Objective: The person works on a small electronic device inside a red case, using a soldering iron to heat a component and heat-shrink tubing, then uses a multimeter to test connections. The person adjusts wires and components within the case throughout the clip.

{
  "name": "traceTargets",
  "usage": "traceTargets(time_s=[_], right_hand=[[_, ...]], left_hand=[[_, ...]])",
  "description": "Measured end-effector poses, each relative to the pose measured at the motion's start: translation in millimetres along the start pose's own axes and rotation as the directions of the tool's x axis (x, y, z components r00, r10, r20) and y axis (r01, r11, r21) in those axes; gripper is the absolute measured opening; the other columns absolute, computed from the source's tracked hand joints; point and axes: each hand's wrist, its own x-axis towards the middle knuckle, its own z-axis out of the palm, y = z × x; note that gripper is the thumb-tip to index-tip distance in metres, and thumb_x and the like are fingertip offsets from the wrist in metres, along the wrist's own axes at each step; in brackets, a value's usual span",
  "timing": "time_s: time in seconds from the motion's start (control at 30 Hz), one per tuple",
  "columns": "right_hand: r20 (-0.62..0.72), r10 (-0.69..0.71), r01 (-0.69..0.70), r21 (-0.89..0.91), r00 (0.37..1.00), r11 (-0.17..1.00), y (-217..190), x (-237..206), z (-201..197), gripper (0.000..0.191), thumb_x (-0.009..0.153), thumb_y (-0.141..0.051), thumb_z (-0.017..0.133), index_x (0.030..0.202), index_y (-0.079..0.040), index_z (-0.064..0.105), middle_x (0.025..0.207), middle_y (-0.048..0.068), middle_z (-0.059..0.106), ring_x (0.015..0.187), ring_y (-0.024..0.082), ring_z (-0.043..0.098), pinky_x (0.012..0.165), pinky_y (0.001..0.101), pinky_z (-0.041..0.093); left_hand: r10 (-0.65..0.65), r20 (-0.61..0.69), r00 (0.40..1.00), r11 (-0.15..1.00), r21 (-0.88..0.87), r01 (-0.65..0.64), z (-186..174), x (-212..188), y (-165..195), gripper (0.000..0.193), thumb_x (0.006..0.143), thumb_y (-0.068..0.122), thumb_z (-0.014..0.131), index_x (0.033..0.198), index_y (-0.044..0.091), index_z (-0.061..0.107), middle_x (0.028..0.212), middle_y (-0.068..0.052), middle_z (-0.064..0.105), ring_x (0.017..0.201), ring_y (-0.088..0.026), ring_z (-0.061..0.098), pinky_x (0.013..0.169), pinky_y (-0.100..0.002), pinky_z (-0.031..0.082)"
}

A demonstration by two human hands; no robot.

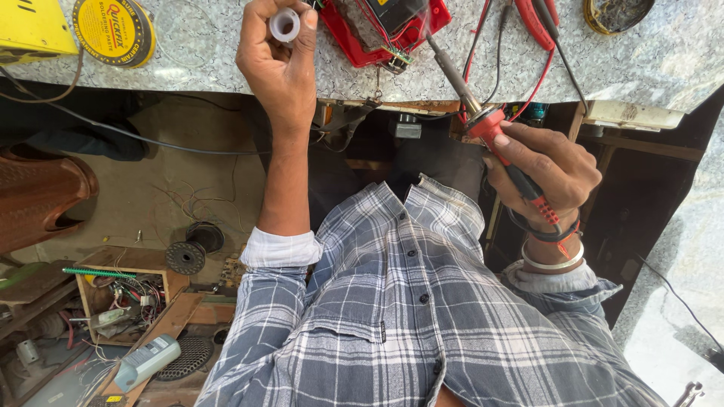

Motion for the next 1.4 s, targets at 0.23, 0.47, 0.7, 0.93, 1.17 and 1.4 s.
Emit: traceTargets(time_s=[0.23,0.47,0.7,0.93,1.17,1.4], right_hand=[[0.011,-0.002,0.002,0.000,1.000,1.000,-2.8,1.5,1.4,0.031,0.089,-0.008,0.090,0.116,-0.009,0.076,0.111,0.018,0.075,0.096,0.028,0.077,0.073,0.0314,0.062],[0.007,-0.013,0.013,0.018,1.000,1.000,-3.0,3.6,4.6,0.033,0.087,-0.005,0.091,0.115,-0.008,0.076,0.111,0.017,0.075,0.096,0.027,0.078,0.074,0.0312,0.063],[0.002,-0.002,0.002,0.010,1.000,1.000,-2.8,5.3,4.4,0.032,0.087,-0.005,0.091,0.115,-0.007,0.076,0.110,0.018,0.076,0.096,0.027,0.078,0.073,0.0306,0.063],[0.008,-0.017,0.017,0.005,1.000,1.000,0.3,0.9,8.0,0.030,0.087,-0.008,0.091,0.114,-0.007,0.076,0.109,0.017,0.076,0.096,0.028,0.078,0.074,0.0320,0.063],[-0.318,0.065,-0.095,-0.079,0.946,0.992,42.3,-29.6,-7.9,0.021,0.109,-0.017,0.077,0.121,-0.004,0.065,0.118,0.012,0.072,0.098,0.022,0.072,0.082,0.0386,0.060],[-0.631,0.557,-0.275,0.494,0.540,0.825,130.9,-43.1,-63.2,0.035,0.111,-0.023,0.068,0.122,0.010,0.077,0.115,0.017,0.076,0.094,0.021,0.072,0.077,0.0304,0.055]], left_hand=[[-0.019,-0.009,1.000,1.000,0.004,0.019,-0.6,1.1,0.4,0.015,0.106,0.016,0.076,0.110,0.006,0.065,0.094,0.003,0.068,0.072,-0.002,0.053,0.062,-0.018,0.044],[-0.024,-0.014,1.000,1.000,-0.014,0.024,-0.6,1.9,-0.4,0.014,0.106,0.014,0.076,0.110,0.005,0.066,0.097,0.002,0.068,0.075,-0.002,0.056,0.064,-0.018,0.047],[-0.017,-0.008,1.000,0.999,-0.039,0.017,-1.6,2.6,-1.7,0.013,0.106,0.015,0.075,0.109,0.006,0.066,0.096,0.002,0.068,0.074,-0.002,0.056,0.064,-0.018,0.047],[-0.017,-0.018,1.000,1.000,-0.015,0.016,-2.2,3.1,-0.5,0.014,0.105,0.016,0.075,0.108,0.006,0.066,0.095,0.002,0.068,0.074,-0.002,0.055,0.063,-0.018,0.046],[0.039,-0.009,0.999,0.988,0.147,-0.037,-3.1,-0.4,8.9,0.017,0.108,0.015,0.074,0.120,0.005,0.066,0.107,0.001,0.070,0.085,-0.008,0.062,0.069,-0.021,0.049],[0.161,0.129,0.978,0.651,0.732,-0.203,-35.7,24.4,20.1,0.026,0.103,0.006,0.077,0.126,0.006,0.066,0.121,-0.007,0.069,0.118,-0.024,0.057,0.101,-0.044,0.049]])
